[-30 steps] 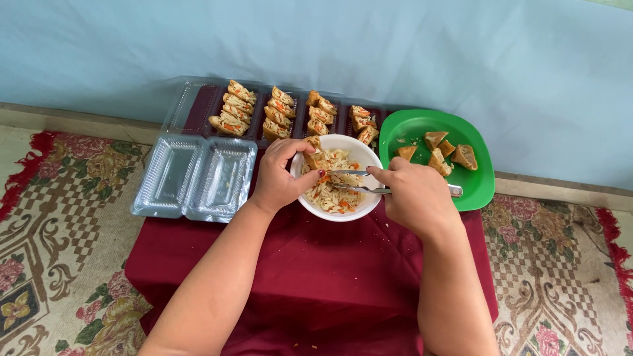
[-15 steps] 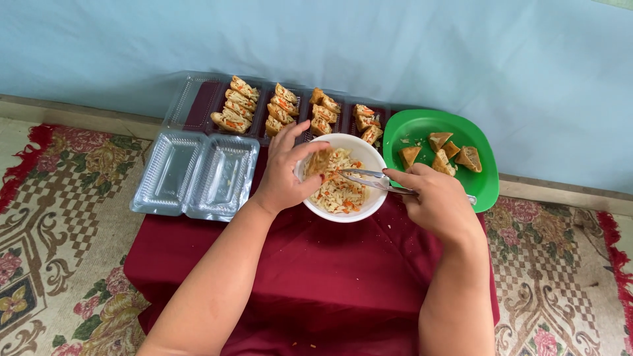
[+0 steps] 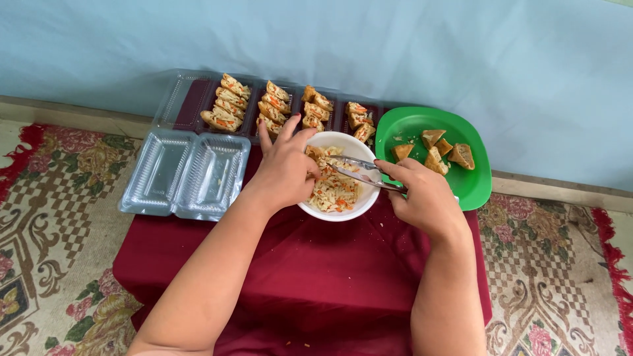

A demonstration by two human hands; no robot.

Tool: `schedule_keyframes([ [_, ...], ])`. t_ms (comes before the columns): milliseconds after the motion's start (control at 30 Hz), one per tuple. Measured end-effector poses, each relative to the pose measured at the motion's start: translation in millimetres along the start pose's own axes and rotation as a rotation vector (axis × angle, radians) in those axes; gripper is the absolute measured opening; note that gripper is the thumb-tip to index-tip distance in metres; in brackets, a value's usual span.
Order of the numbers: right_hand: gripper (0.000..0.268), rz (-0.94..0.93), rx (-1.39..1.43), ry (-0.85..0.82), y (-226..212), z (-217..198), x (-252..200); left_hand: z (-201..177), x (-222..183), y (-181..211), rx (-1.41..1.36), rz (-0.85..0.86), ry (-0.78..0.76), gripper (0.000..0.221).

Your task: Stuffing fried food pieces with a vegetable filling using tongs

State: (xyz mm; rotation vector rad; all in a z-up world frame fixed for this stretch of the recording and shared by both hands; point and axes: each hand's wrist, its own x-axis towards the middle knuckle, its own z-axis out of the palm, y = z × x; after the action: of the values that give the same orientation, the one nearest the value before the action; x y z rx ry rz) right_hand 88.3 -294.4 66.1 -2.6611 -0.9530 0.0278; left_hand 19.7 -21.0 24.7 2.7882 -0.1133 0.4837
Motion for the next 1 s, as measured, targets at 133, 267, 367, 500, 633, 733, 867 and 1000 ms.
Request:
schedule_keyframes([
  [133, 0.06, 0.003, 0.01, 0.015, 0.3, -0.3, 0.0, -3.0, 9.0, 10.9, 0.101, 0.081, -0.02, 0.011],
  [267, 0.062, 0.002, -0.009, 0.033, 4.3, 3.6, 1.0, -3.1, 11.2, 21.9, 0.158, 0.126, -0.044, 0.017],
  [367, 0.064, -0.005, -0.014, 0.038, 4.3, 3.8, 1.3, -5.2, 10.3, 25.0, 0.143, 0.126, -0.046, 0.017],
  [500, 0.065, -0.038, 0.024, 0.073, 2.8, -1.1, -0.9, -9.0, 9.4, 23.0, 0.002, 0.102, -0.036, 0.009],
  [633, 0.064, -0.047, 0.022, 0.091, 7.8, -2.2, -2.3, -3.9, 6.8, 9.9, -0.088, 0.055, 0.009, 0.004],
  [733, 0.062, -0.041, 0.041, 0.112, 7.3, -3.3, -3.8, 3.2, 3.3, 1.2, -0.089, 0.097, 0.158, 0.004],
  [867, 0.06, -0.062, 0.063, 0.119, 6.1, -2.9, -3.4, 7.7, 3.0, -0.1, -0.138, 0.086, 0.258, 0.005],
  [1000, 0.058, -0.072, 0.101, 0.135, 5.7, -2.7, -3.5, 12.9, 3.2, -3.2, -0.163, 0.037, 0.31, 0.006],
])
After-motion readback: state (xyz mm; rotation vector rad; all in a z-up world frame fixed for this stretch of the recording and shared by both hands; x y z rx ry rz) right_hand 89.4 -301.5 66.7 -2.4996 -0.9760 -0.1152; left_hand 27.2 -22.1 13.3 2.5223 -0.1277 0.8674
